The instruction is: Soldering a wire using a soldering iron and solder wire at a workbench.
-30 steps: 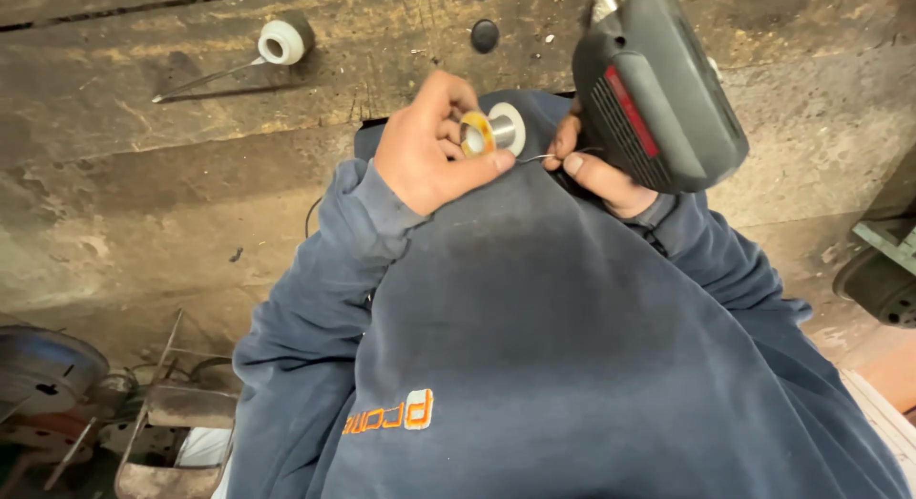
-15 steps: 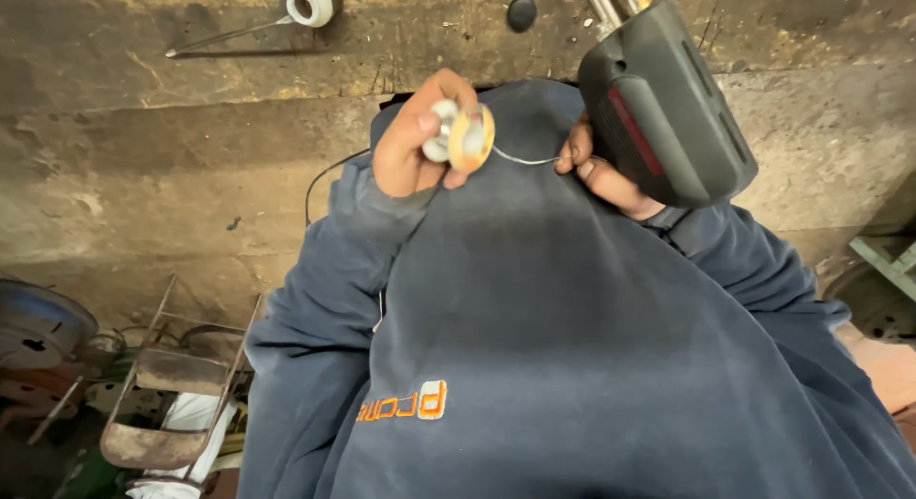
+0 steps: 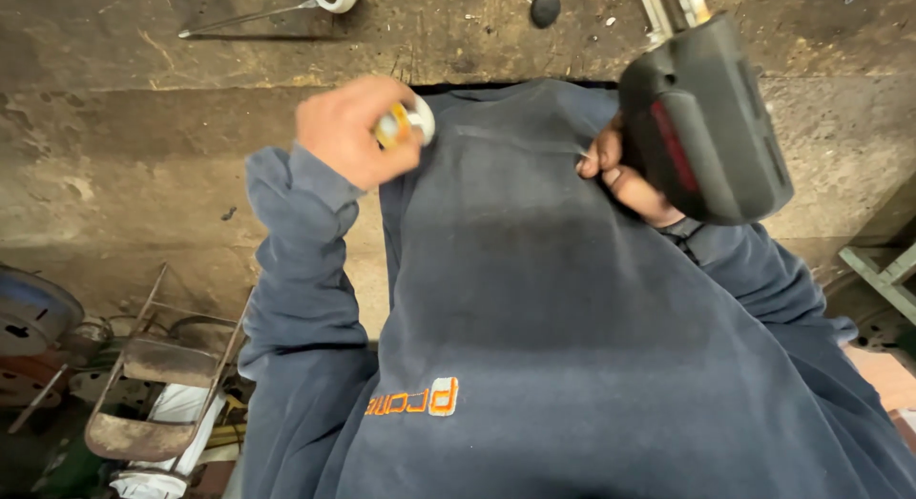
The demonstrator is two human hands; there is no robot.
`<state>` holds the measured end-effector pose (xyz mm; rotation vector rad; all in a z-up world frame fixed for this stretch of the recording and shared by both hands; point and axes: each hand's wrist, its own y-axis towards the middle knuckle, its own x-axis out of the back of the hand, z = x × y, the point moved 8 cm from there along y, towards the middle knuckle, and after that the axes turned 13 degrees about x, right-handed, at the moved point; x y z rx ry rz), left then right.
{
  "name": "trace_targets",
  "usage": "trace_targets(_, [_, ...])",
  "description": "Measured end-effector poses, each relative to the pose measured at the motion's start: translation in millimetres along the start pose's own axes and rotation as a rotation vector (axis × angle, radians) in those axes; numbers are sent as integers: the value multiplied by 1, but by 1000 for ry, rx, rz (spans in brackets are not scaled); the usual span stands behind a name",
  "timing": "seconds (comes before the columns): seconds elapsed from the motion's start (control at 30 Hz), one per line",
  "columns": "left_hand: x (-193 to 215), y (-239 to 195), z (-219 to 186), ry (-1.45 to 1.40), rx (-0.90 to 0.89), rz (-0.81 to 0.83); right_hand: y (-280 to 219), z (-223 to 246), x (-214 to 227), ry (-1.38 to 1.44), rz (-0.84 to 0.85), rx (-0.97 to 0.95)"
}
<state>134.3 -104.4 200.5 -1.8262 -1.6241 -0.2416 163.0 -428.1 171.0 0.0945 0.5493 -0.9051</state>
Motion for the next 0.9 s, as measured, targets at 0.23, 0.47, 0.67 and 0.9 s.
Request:
trace_targets(0.23, [-3, 1, 69, 268, 210, -291, -30, 8, 46, -57, -108, -31])
trace_targets(0.47, [-6, 1, 99, 271, 149, -312, -34, 28, 36, -364, -78, -101])
trace_targets(0.67, [-11, 9, 102, 448, 246, -283, -19, 30, 23, -293, -7, 13])
trace_targets(0.9, [-33, 4, 45, 525, -80, -533, -6, 43, 25, -293, 3, -26])
